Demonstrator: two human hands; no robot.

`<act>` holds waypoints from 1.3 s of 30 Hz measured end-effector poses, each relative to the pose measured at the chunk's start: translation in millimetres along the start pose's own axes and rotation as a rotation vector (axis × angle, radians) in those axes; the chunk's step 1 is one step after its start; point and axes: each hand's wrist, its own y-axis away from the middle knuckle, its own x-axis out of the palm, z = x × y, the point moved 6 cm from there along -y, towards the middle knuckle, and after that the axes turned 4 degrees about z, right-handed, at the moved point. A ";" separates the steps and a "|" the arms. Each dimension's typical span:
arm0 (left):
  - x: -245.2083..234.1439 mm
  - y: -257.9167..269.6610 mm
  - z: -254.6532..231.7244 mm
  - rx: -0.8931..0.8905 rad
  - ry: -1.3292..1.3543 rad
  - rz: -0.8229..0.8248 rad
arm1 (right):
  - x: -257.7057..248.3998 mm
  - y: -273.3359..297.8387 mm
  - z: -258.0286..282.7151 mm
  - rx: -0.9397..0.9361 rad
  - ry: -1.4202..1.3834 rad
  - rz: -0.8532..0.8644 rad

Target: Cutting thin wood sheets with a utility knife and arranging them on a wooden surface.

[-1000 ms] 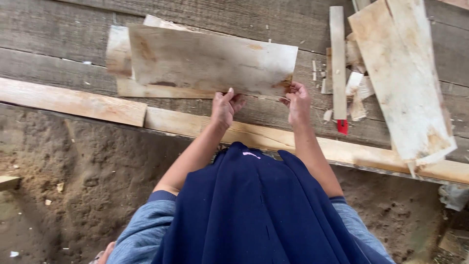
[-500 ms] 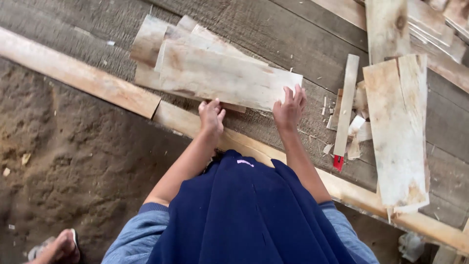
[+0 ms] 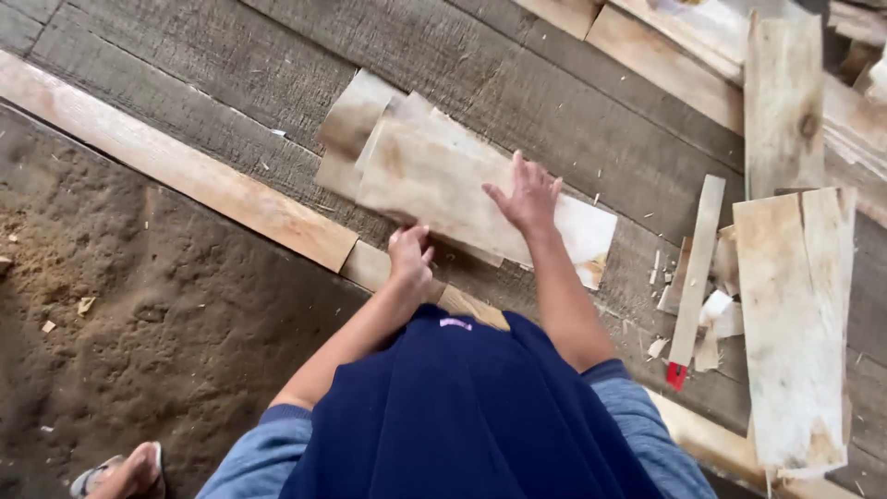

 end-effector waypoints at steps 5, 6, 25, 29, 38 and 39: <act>-2.6 -52.0 11.9 -0.091 -0.061 0.048 | -5.7 -19.2 8.6 0.047 0.006 -0.029; 0.5 -54.7 10.6 -0.102 -0.057 0.082 | -9.4 -20.2 9.9 0.070 -0.020 0.000; 37.4 11.3 -49.7 -0.196 0.044 0.503 | -61.3 26.6 36.9 0.102 -0.500 0.031; -0.5 -9.5 -24.9 -0.232 0.217 0.632 | -50.3 56.4 74.1 -0.045 -0.497 0.075; -62.5 -27.4 -114.7 -0.045 0.410 0.480 | -62.9 62.8 218.3 -0.399 -0.168 -0.140; -68.7 -31.0 -133.8 -0.042 0.430 0.446 | -64.7 61.3 243.2 -0.447 -0.046 -0.238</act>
